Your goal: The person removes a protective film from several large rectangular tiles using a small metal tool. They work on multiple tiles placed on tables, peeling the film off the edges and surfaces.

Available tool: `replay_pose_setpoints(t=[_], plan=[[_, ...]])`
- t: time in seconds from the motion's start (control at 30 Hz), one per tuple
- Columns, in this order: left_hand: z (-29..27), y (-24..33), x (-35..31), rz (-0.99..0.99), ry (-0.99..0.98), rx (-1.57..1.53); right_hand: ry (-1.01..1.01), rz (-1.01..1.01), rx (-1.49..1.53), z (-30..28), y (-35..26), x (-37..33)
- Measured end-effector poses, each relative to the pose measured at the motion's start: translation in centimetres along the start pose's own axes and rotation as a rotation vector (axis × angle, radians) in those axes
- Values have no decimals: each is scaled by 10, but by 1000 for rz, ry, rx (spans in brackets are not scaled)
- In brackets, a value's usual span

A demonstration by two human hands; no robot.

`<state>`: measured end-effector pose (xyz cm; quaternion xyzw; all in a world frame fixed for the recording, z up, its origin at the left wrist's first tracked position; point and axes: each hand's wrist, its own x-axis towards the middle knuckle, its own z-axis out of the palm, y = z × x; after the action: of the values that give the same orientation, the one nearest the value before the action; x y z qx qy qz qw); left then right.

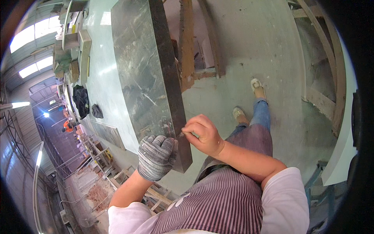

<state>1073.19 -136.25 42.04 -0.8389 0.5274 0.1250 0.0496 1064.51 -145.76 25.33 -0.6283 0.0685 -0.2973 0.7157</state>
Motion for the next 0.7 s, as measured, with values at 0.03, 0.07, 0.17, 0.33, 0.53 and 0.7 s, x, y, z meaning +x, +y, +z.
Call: replay_pose_setpoints(t=[0.03,0.07,0.17,0.33,0.53,0.7], plan=[[0,2,-4,1,-17,1,-4,-6,0,0,-1,-4],[0,4,-7,2,-34,2,-7,-11,1,0,-1,-7],[2,10,-20,0,-60,4,-32,-10,16,2,-4,-20],[3,21,-35,3,-91,13,-43,-44,27,6,-7,-38],[15,29,-57,62,-52,-12,-68,-87,28,8,-10,-59],[23,37,-73,22,-60,-15,-96,-103,25,10,-10,-74]])
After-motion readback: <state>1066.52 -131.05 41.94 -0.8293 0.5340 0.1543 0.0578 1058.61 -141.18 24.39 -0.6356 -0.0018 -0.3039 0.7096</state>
